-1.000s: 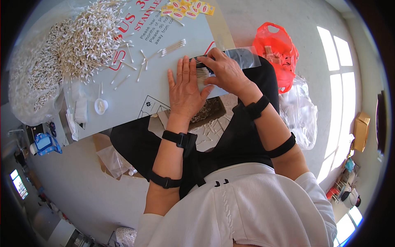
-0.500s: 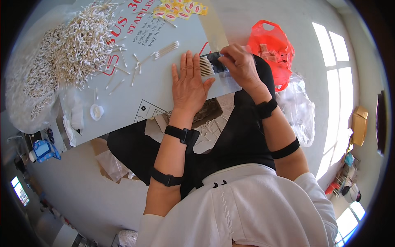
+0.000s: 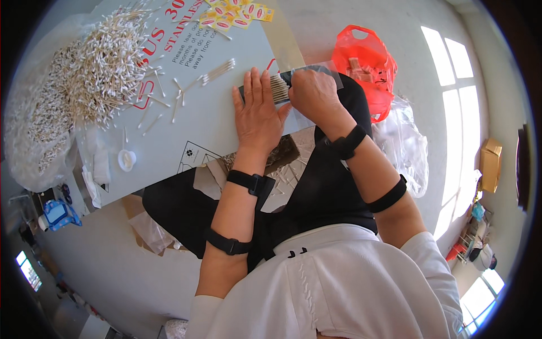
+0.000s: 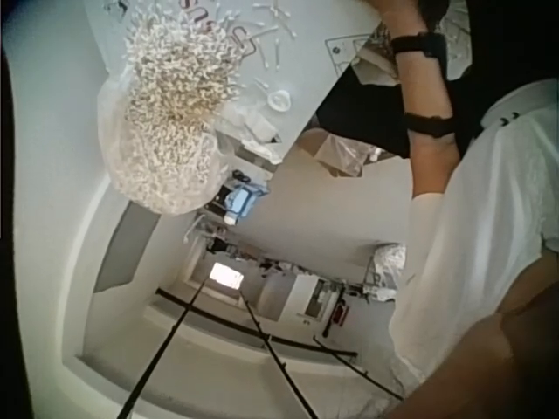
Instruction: Counting cotton swabs and placing them into a plastic pouch.
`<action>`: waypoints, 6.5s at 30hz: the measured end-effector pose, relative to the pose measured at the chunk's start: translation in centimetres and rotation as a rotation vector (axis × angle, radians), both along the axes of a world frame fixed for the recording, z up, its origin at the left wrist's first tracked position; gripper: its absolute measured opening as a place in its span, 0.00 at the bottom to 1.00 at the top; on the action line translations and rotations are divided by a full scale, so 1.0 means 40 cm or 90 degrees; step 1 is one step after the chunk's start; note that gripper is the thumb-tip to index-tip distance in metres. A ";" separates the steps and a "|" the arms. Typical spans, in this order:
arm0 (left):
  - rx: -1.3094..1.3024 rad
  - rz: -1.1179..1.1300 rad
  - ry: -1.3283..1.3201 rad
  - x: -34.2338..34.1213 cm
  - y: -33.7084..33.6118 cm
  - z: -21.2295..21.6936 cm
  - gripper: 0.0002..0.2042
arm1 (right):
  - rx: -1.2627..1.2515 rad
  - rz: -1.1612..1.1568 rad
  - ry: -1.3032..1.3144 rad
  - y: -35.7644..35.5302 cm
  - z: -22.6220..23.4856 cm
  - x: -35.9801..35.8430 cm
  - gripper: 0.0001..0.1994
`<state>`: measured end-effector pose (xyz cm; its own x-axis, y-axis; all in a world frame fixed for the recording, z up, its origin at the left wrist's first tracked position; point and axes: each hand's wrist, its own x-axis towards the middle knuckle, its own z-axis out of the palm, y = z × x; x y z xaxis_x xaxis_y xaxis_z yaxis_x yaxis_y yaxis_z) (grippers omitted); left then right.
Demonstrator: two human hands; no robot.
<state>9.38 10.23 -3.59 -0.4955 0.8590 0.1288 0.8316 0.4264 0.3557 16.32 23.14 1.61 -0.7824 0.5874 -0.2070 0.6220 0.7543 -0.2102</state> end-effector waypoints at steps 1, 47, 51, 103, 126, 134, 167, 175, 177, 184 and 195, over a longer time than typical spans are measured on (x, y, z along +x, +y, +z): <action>-0.001 0.011 0.005 0.004 0.007 0.000 0.38 | 0.002 0.001 -0.001 0.005 -0.001 0.000 0.07; 0.417 0.068 -0.339 0.034 0.083 -0.010 0.30 | 0.021 -0.392 0.700 0.113 -0.137 0.129 0.10; 0.504 0.110 -0.463 0.050 0.116 -0.021 0.27 | -0.947 -0.630 0.691 0.093 -0.156 0.135 0.08; 0.107 0.124 -0.066 -0.421 0.296 0.076 0.13 | -0.980 -0.638 0.681 0.060 -0.172 0.151 0.04; 0.119 0.046 -0.031 -0.311 0.363 0.024 0.21 | -0.182 -0.145 0.426 0.300 -0.124 -0.223 0.12; 0.090 0.020 -0.039 -0.338 0.357 0.019 0.22 | -0.215 -0.159 0.361 0.290 -0.106 -0.235 0.06; 0.207 0.278 -0.301 0.018 0.122 0.044 0.06 | -0.908 -0.631 0.722 0.036 -0.132 0.131 0.09; 0.274 0.263 -0.220 0.009 0.151 0.024 0.05 | -0.904 -0.625 0.712 0.037 -0.144 0.132 0.07; 0.272 0.260 -0.241 0.020 0.160 0.027 0.06 | -0.904 -0.624 0.697 0.040 -0.157 0.134 0.07; 0.177 0.308 -0.375 0.015 0.137 0.049 0.07 | -0.913 -0.640 0.692 0.042 -0.163 0.136 0.06; 0.194 0.296 -0.383 0.021 0.170 0.046 0.08 | -0.903 -0.613 0.692 0.041 -0.178 0.136 0.05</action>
<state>10.22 17.03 -1.75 -0.8513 0.5188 -0.0787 0.2230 0.4934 0.8407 21.74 24.76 -5.52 -0.4702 0.6840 -0.5578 -0.1255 -0.6774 -0.7249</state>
